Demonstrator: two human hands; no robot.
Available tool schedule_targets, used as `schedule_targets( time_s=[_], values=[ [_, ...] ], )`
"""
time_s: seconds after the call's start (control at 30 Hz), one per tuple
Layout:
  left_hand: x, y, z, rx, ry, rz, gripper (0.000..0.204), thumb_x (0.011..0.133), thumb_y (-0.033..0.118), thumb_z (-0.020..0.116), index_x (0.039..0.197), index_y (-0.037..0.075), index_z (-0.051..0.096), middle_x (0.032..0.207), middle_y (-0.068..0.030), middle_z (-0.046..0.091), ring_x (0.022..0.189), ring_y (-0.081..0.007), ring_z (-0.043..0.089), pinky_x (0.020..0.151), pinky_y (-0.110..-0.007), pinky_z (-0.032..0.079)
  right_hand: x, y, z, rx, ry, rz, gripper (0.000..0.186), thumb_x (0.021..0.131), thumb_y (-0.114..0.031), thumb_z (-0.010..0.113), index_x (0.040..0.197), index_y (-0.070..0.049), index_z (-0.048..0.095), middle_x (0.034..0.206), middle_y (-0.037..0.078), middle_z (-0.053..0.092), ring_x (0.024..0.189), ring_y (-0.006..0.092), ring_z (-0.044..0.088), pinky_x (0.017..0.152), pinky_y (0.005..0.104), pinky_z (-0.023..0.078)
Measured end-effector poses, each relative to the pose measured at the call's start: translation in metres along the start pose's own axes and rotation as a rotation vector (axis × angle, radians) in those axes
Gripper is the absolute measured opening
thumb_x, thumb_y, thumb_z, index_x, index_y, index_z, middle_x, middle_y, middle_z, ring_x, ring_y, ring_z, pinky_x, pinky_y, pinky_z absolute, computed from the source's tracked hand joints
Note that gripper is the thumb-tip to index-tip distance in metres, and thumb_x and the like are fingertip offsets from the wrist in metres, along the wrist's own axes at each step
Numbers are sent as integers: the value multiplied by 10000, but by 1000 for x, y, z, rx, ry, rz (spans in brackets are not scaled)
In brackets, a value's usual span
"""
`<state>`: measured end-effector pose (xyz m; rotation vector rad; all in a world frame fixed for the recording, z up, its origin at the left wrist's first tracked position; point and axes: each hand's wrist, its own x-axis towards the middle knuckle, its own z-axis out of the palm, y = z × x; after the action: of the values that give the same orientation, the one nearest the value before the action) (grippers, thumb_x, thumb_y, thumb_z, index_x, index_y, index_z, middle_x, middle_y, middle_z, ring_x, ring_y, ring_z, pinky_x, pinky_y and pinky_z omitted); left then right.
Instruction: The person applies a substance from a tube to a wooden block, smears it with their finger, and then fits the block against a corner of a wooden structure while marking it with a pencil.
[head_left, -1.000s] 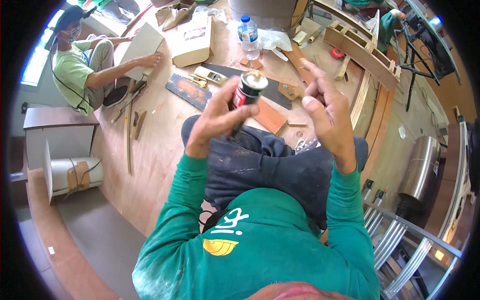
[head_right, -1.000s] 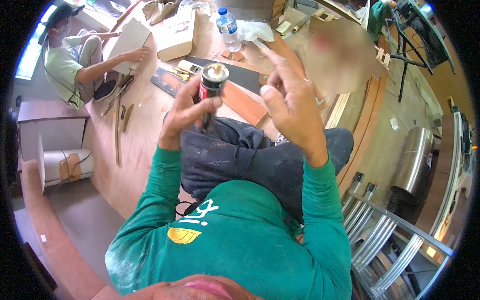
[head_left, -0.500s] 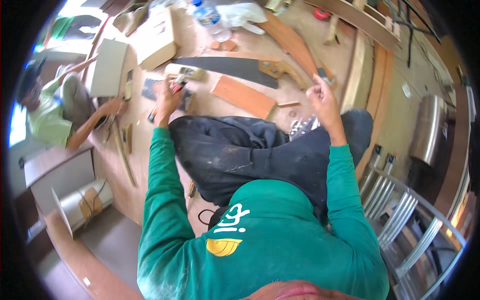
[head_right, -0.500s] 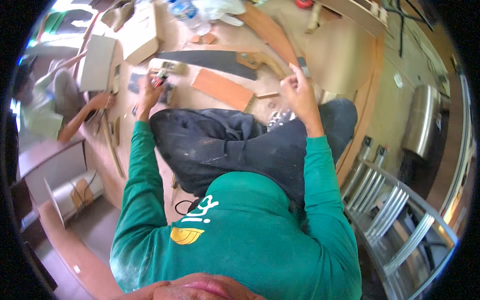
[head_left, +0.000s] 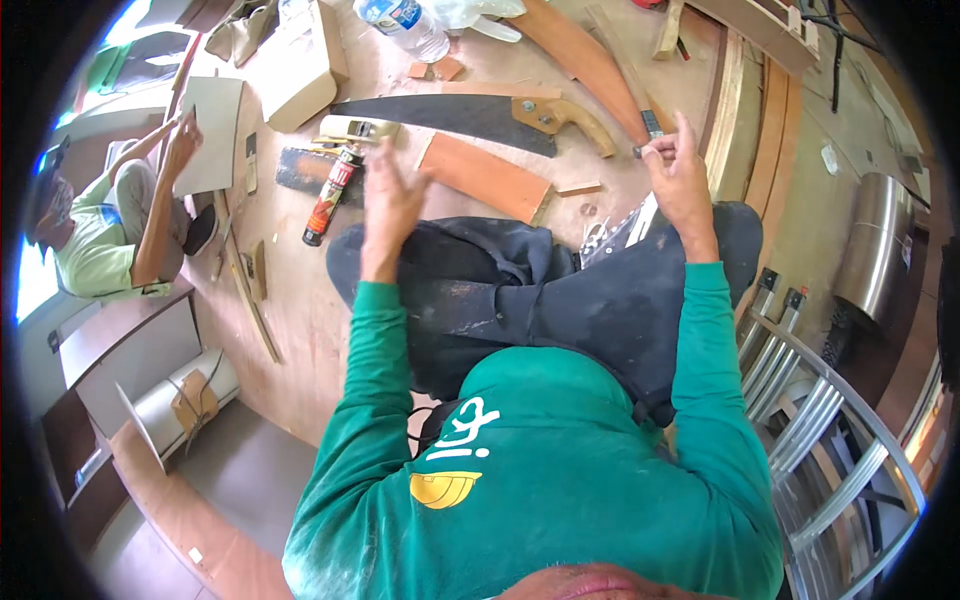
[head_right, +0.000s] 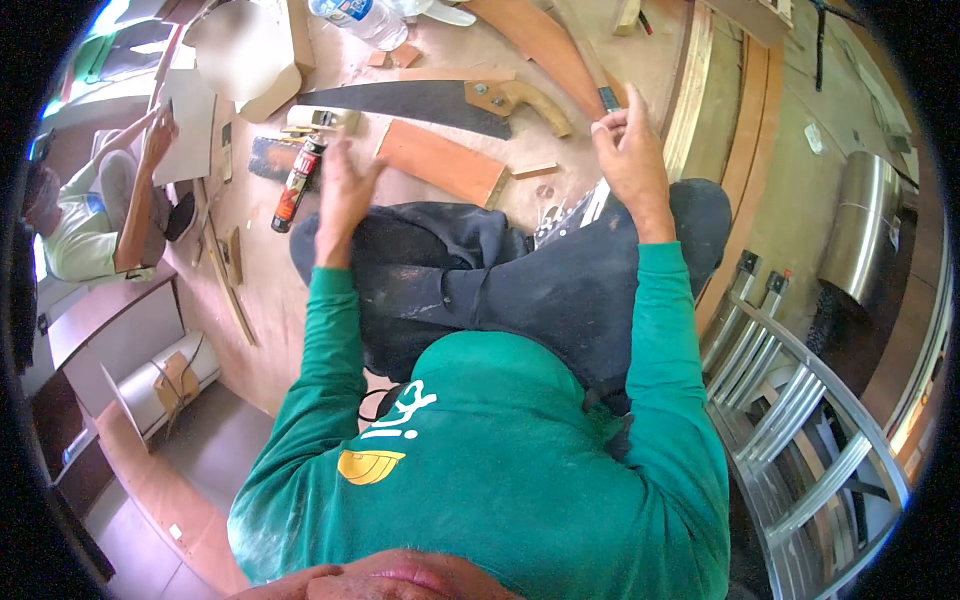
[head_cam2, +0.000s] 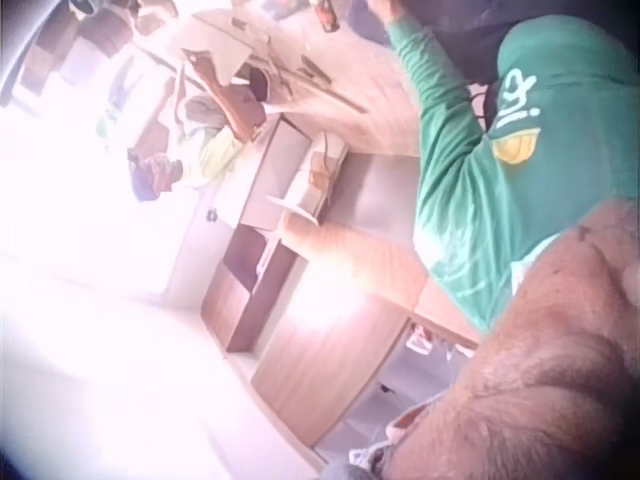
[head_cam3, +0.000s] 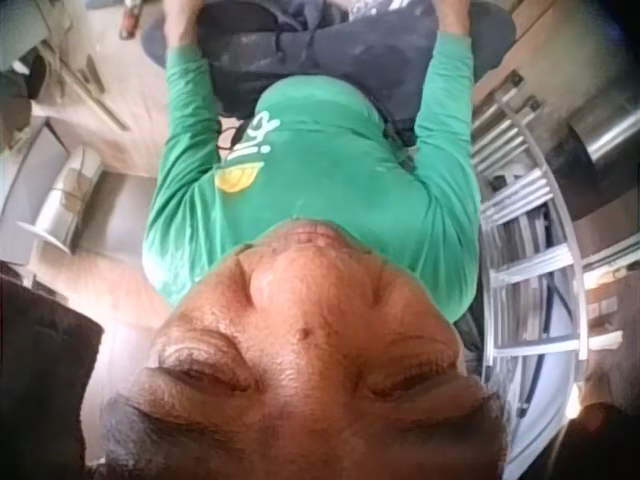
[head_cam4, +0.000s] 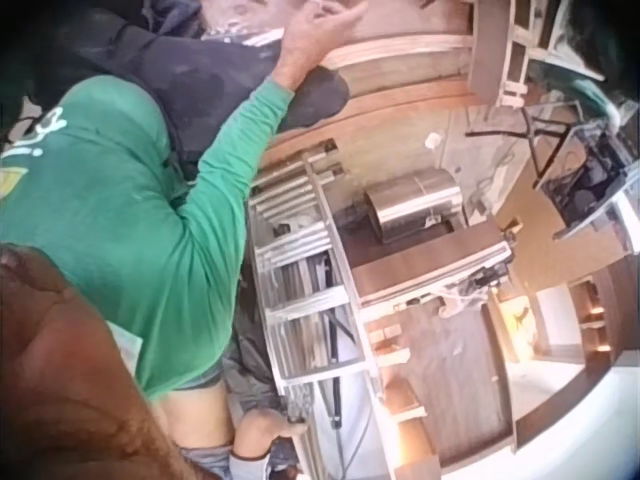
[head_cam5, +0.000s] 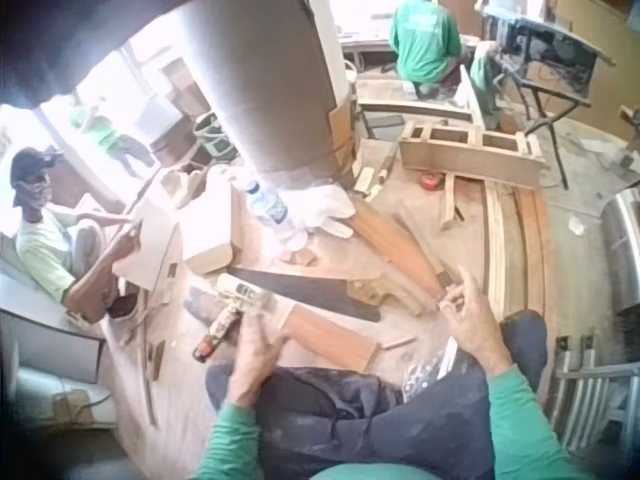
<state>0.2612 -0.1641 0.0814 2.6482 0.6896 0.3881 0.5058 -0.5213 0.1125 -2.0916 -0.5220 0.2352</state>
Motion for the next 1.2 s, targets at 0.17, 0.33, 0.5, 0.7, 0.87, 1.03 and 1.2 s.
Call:
schedule_targets(
  time_s=[0.17,0.33,0.5,0.7,0.87,1.03,1.2],
  values=[
    [11,-10,26,-39,-60,-131,906,934,403,774,1550,-104,346,1423,-386,518,1281,-551,534,1120,-557,431,-24,-47,34,55,-295,60,842,969,-190,702,1638,22,237,1146,234,712,1038,340,738,917,449,579],
    [6,-21,29,125,34,-256,917,918,424,786,1460,-208,401,1423,-420,507,1311,-531,524,1144,-549,411,-60,-60,83,-214,-263,-137,986,928,-276,778,1644,47,181,1250,297,640,1141,417,661,973,513,527],
    [-27,-39,80,-603,-58,-753,724,955,315,800,1339,-202,470,1092,-229,627,886,-239,681,654,-382,588,-58,-73,135,-446,-351,-325,1257,821,-431,885,1692,-30,72,1383,261,584,1250,443,591,1007,552,491],
    [-11,14,48,-1008,-190,-976,691,961,334,800,1336,-152,481,1108,-219,635,971,-270,676,770,-420,595,-48,-45,180,-486,-369,-328,1245,817,-359,892,1687,-24,68,1420,262,569,1316,452,542,1099,541,458],
    [-16,47,45,-1671,34,-843,490,1017,345,752,1320,12,557,1214,-140,669,1136,-242,659,953,-464,541,-54,-70,161,-210,-367,-312,1218,817,-296,890,1676,-2,78,1458,342,516,1349,495,525,1132,541,451],
    [-18,44,-27,-1464,276,-537,407,1075,273,671,1413,69,570,1287,-71,669,1151,-201,676,940,-373,582,-47,-88,110,29,-413,-314,1009,915,-298,806,1677,-98,176,1318,290,666,1098,453,702,990,523,563],
    [-24,66,-149,-1148,448,-241,398,1098,286,645,1403,31,610,1279,-77,681,1130,-153,658,938,-319,553,-6,-19,58,-402,-517,-331,920,887,-97,783,1655,-151,281,1118,238,745,951,437,741,815,517,605]
  ],
)
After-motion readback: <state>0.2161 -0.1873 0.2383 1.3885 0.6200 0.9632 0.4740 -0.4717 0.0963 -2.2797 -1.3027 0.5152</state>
